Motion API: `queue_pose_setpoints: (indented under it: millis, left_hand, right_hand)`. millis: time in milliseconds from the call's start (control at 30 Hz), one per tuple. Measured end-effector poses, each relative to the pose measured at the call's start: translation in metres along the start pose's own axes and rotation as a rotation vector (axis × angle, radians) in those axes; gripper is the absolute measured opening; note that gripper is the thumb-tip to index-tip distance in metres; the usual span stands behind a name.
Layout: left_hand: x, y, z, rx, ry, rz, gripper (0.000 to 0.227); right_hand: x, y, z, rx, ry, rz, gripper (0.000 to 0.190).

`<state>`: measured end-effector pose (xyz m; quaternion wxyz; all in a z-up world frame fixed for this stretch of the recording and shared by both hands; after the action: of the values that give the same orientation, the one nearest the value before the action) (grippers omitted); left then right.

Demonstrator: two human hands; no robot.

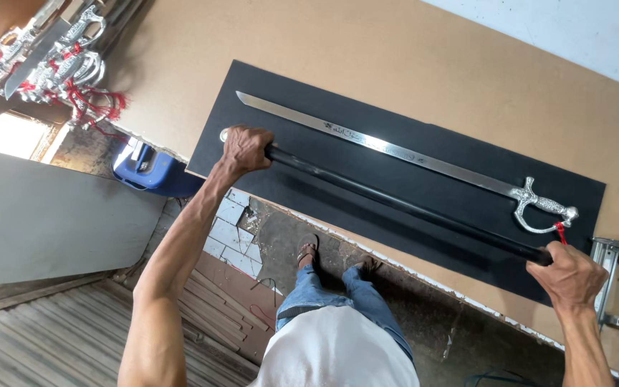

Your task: The person places a decorative sword and its scabbard onto a black mat on a workbench and secures them using a pneumatic nail gun. The person repeats this process for a second sword and scabbard.

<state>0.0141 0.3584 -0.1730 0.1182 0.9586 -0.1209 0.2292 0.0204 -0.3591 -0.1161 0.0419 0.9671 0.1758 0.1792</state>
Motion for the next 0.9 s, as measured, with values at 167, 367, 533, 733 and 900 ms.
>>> queue_pose_setpoints:
  millis: [167, 367, 533, 733, 900]
  left_hand:
    - [0.015, -0.004, -0.010, 0.095, 0.146, 0.084, 0.013]
    - [0.040, -0.015, -0.040, 0.186, 0.276, 0.215, 0.034]
    - [0.054, -0.014, -0.070, 0.181, 0.307, 0.259, 0.034]
    - [0.052, -0.019, -0.079, 0.249, 0.300, 0.265, 0.035]
    - [0.046, -0.028, -0.079, 0.293, 0.324, 0.278, 0.046]
  right_hand:
    - [-0.016, 0.016, -0.003, 0.032, -0.032, 0.002, 0.031]
    - [-0.014, 0.007, -0.031, 0.105, -0.043, -0.015, 0.027]
    - [0.001, -0.009, -0.049, 0.082, -0.069, -0.026, 0.024]
    - [0.011, -0.019, -0.057, 0.107, -0.081, -0.048, 0.038]
    - [0.019, -0.019, -0.055, 0.172, -0.094, -0.057, 0.040]
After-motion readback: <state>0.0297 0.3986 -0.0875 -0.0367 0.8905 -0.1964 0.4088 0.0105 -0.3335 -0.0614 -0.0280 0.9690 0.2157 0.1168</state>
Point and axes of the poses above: each hand's wrist, its own x-axis towards the middle knuckle, its own z-axis out of the palm, y = z × x, the point moved 1 cm from there along x, towards the middle knuckle, and after that the axes turned 6 degrees about y, right-handed, at the moved point
